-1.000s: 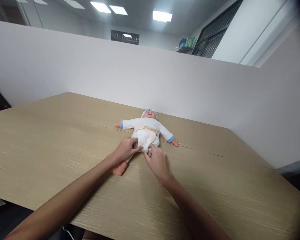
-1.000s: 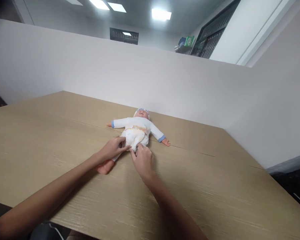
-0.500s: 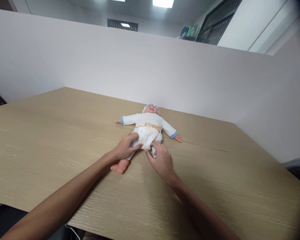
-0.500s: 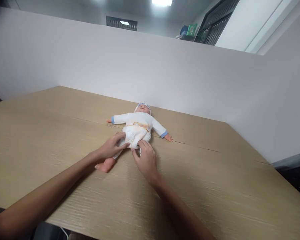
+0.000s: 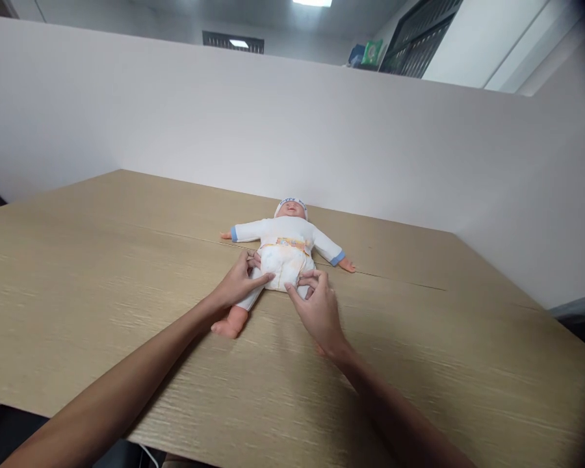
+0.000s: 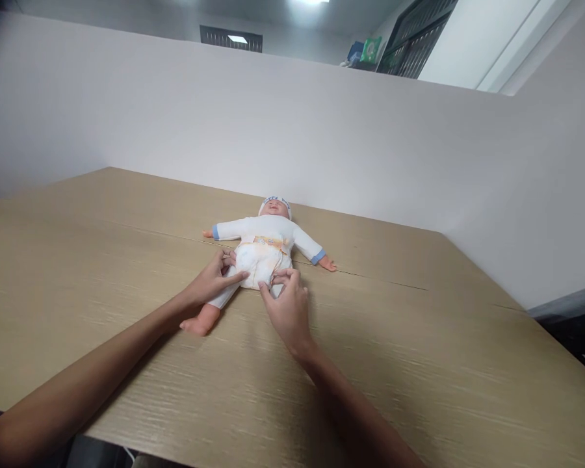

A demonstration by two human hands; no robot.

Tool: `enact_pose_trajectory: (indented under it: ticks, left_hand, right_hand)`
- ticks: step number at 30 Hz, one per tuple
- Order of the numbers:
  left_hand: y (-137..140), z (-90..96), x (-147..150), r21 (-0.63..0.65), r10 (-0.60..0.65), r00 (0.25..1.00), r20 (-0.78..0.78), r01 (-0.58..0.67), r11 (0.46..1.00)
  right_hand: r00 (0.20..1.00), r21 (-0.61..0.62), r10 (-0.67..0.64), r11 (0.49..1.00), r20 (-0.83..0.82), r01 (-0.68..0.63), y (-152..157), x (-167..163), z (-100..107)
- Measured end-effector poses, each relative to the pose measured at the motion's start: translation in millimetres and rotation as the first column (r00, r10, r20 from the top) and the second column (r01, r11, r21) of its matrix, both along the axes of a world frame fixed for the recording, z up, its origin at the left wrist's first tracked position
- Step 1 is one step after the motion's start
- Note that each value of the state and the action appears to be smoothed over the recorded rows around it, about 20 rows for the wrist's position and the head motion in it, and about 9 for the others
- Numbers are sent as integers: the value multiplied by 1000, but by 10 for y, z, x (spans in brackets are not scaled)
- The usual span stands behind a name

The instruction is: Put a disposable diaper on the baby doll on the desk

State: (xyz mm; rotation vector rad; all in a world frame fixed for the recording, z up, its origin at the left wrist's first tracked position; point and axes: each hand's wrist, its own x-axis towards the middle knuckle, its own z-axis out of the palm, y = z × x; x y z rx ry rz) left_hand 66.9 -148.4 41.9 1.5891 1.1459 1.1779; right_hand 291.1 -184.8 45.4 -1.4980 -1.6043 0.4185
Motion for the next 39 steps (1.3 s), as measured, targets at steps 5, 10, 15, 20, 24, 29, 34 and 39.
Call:
enact_pose_trajectory:
  ticks: [5, 10, 15, 20, 24, 29, 34, 39]
  left_hand:
    - [-45, 69, -9, -43, 42, 996, -84, -46, 998]
    - [-57, 108, 8, -134, 66, 994, -88, -77, 988]
    - [-89, 138, 31, -111, 119, 984, -133, -134, 985]
    - [-116, 235, 12, -88, 58, 974, -218, -79, 993]
    - [-88, 209, 2, -142, 66, 980, -188, -93, 985]
    - [-42, 112, -11, -126, 108, 983, -149, -128, 984]
    - [-34, 160, -52, -57, 22, 976, -217, -35, 998]
    - [28, 152, -100, -145, -36, 983, -182, 9, 989]
  right_hand:
    - [997, -11, 5, 1000, 77, -4, -13, 71, 34]
    - [982, -17, 47, 999, 182, -45, -10, 70, 85]
    - [978, -18, 31, 999, 207, -28, -13, 66, 95]
    - [981, -13, 33, 999, 191, -31, -15, 60, 70]
    - [990, -8, 25, 1000, 139, -25, -14, 50, 63]
    - [997, -22, 20, 1000, 71, -19, -12, 39, 74]
    - [995, -17, 22, 1000, 102, -20, -15, 44, 71]
    - [986, -29, 31, 999, 161, -27, -16, 43, 89]
